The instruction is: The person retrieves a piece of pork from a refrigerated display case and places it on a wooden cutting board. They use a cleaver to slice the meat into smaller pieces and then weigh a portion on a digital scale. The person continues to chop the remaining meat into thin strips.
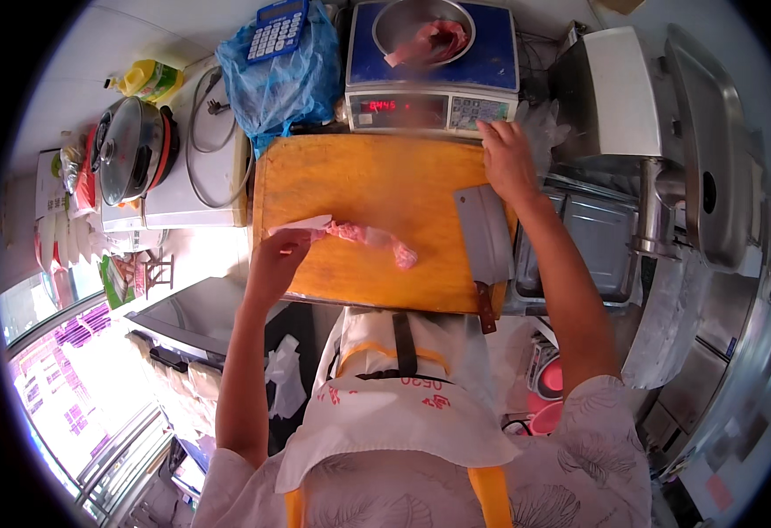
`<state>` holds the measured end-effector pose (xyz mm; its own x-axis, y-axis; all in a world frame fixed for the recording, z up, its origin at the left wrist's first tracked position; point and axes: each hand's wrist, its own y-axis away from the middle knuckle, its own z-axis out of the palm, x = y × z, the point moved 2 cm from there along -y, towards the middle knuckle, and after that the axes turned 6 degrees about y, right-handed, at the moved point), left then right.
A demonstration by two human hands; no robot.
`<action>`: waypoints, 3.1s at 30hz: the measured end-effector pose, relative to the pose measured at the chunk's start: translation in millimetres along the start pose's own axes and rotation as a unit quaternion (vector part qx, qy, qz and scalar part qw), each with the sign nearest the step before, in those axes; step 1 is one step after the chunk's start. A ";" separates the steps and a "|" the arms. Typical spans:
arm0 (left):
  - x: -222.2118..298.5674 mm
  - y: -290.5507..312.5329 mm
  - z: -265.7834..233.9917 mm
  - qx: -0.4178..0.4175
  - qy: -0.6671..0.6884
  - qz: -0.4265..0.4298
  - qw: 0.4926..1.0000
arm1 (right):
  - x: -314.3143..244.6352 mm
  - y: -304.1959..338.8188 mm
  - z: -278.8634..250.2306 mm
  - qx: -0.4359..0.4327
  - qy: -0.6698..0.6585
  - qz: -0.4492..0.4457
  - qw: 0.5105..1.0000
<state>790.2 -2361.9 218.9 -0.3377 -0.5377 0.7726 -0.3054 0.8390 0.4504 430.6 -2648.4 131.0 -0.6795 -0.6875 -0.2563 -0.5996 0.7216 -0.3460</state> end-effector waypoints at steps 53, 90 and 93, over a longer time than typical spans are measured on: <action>-87.9 88.3 49.8 0.058 0.066 -0.064 0.994 | -27.5 7.9 58.7 -0.157 0.146 0.095 0.972; -87.4 84.5 67.9 0.058 0.077 -0.057 0.994 | -118.1 187.7 -82.2 -0.089 -0.133 0.278 0.947; -75.3 74.3 67.9 0.051 0.054 -0.047 0.996 | -137.8 217.7 -88.9 -0.124 -0.119 0.287 0.942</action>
<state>732.5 -2264.8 163.8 -0.2064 -0.5967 0.7755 -0.4225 0.7692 0.4794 356.2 -2389.3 171.2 -0.8251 -0.1553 -0.5432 -0.2622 0.9569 0.1246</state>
